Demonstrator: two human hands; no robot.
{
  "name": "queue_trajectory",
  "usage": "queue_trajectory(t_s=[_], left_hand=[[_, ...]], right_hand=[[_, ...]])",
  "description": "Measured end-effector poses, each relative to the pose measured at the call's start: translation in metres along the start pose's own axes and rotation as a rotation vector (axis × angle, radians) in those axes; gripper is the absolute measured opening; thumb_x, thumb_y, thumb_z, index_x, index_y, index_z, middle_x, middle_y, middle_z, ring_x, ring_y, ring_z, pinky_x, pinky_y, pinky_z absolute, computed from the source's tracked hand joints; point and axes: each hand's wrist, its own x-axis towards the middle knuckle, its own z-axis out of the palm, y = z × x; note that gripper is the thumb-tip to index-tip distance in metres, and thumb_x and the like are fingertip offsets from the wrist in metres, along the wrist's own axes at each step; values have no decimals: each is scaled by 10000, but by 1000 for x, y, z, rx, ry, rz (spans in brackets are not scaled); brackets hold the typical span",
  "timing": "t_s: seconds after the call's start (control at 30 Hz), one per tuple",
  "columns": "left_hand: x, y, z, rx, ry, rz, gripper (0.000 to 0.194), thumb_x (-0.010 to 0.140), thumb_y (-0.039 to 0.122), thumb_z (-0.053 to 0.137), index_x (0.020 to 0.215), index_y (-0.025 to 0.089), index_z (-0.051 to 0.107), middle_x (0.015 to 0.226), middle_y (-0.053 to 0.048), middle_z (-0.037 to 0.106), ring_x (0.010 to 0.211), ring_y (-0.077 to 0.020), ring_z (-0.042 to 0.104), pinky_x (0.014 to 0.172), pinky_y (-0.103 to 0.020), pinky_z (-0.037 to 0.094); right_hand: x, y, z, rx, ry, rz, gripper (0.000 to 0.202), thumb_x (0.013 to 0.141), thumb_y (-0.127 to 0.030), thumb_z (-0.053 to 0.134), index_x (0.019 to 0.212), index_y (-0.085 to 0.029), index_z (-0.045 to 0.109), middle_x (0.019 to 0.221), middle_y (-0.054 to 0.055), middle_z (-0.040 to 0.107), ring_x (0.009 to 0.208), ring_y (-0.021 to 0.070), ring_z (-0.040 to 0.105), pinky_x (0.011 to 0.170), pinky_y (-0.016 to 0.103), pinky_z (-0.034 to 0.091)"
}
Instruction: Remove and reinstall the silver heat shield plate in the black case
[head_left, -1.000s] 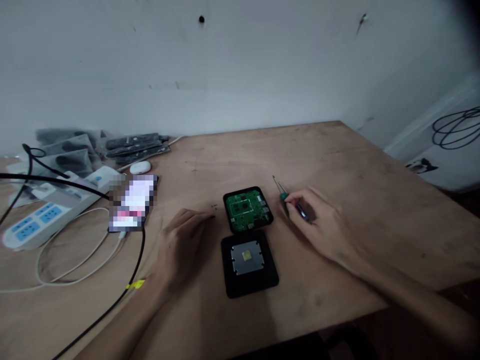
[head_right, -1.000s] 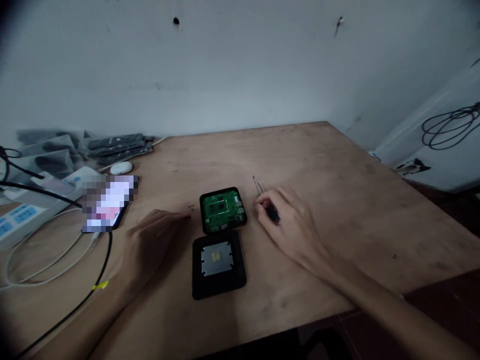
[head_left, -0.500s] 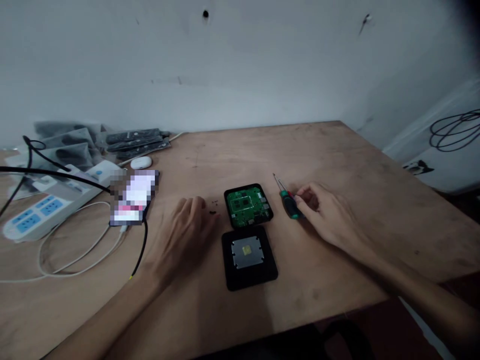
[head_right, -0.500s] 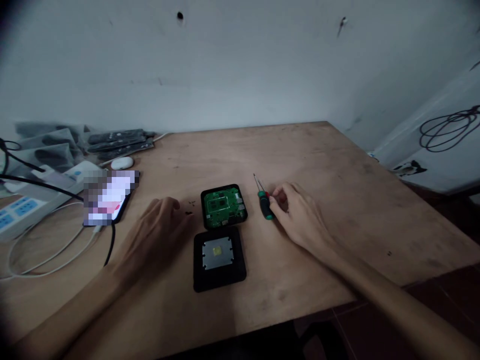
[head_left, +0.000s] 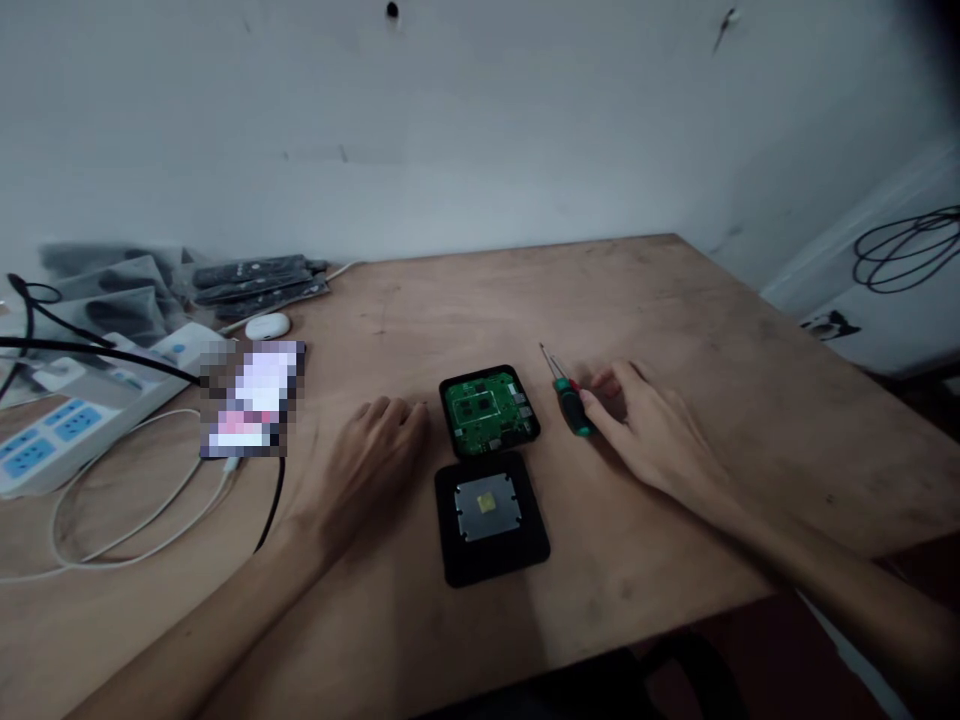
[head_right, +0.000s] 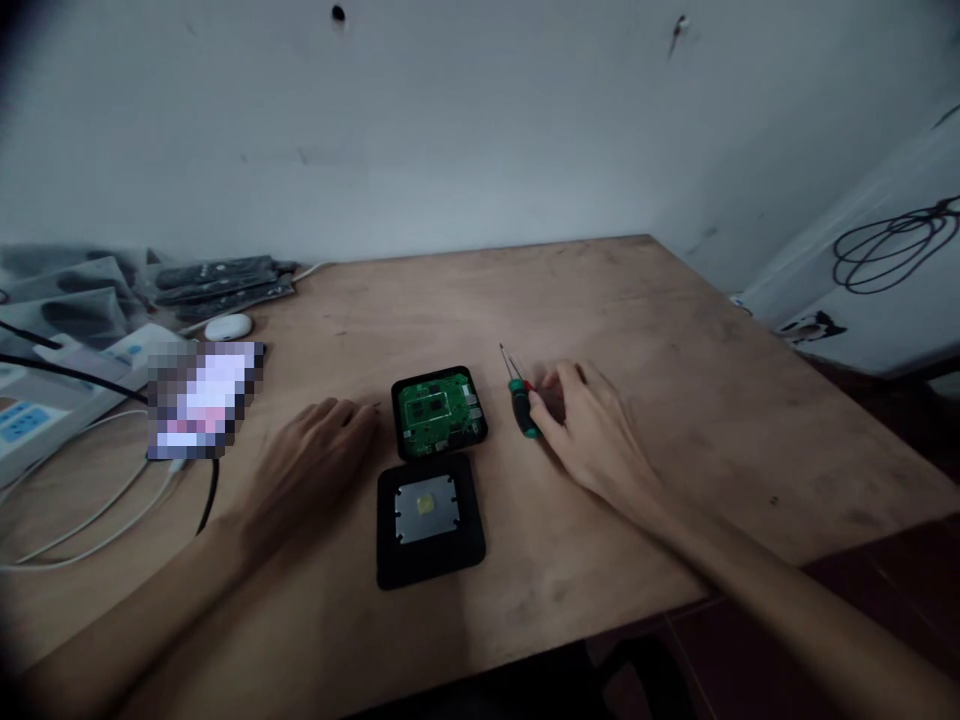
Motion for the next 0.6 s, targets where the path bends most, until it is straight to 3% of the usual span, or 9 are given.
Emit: queue_trajectory(t_s=[0.4, 0.5, 0.6], left_hand=[[0, 0, 1, -212, -29, -26, 264, 999, 6, 448, 1005, 169, 655, 1024, -135, 709, 901, -296, 633, 805, -426, 508], [-2, 7, -6, -361, -17, -79, 205, 1068, 109, 488, 925, 186, 613, 921, -86, 681, 808, -251, 613, 750, -384, 471], [-4, 16, -21, -559, -25, -143, 319, 1164, 292, 458, 872, 206, 553, 814, -6, 622, 686, -162, 545, 636, -303, 396]], right_hand=[[4, 3, -2, -20, -42, 9, 277, 1080, -484, 569, 1013, -230, 655, 1014, 109, 776, 874, 316, 716, 752, 417, 487], [6, 7, -5, 8, -72, 41, 340, 1077, -528, 570, 913, -239, 645, 896, 68, 766, 780, 281, 693, 692, 384, 459], [3, 17, -5, 51, -127, 68, 357, 1065, -524, 596, 850, -243, 639, 797, 32, 739, 700, 245, 664, 631, 362, 421]])
